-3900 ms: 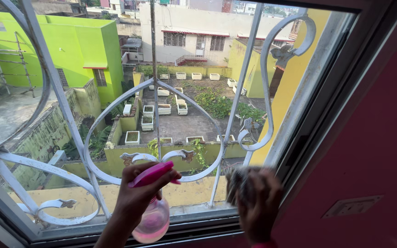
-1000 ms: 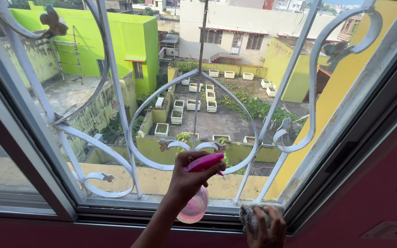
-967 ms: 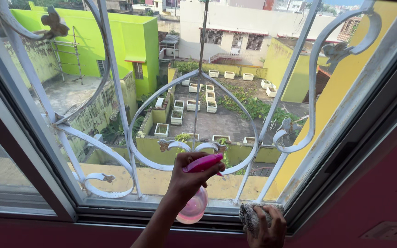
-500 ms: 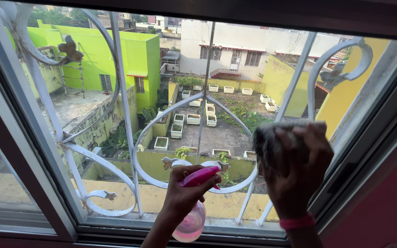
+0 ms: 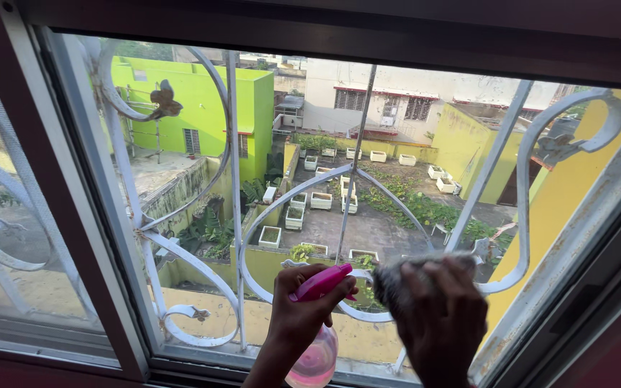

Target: The person cleans a glass window by spraying liquid from a bottle and wiping the surface with a cloth.

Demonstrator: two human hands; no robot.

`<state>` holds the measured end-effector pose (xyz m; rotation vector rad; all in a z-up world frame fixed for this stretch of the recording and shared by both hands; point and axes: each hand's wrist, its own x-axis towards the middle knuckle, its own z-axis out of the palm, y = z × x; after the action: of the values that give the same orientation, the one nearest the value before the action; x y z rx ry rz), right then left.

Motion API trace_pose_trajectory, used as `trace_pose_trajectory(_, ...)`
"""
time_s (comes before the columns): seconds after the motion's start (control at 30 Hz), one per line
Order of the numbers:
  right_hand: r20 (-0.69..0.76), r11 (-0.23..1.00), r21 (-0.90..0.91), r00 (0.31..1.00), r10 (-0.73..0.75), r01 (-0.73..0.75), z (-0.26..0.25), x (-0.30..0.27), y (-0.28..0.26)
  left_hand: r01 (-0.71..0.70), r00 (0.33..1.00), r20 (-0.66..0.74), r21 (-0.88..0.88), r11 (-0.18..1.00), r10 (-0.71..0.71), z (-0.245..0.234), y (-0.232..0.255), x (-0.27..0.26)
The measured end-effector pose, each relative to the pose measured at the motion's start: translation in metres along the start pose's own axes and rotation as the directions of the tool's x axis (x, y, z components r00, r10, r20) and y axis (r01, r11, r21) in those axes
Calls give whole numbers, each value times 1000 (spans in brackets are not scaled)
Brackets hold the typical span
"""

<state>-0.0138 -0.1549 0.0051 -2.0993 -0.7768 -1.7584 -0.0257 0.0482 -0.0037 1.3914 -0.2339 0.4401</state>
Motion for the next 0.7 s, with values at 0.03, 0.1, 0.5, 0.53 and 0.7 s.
trace_pose_trajectory(0.03,-35,999,-32,999,-13,11,-2,22,5,-2,1000,-5,3,1000,2,-1,4,0)
trace_pose_trajectory(0.1,-77,997,-66,996,-38,33,-5,68,15,0,999,-38,-34,999,-2,-3,10,-3)
trace_pose_trajectory(0.5,53,988,-60,989,-138,141,20,17,-23,-81,970,-222,109,991,104,-10,63,-2)
trace_pose_trajectory(0.53,84,984,-83,985,-149,156,20,11,-22,-83,970,-221,109,991,105,-8,69,-2)
trace_pose_trajectory(0.7,97,989,-35,986,-138,142,20,7,-21,-267,906,-302,140,954,297,1,108,-7)
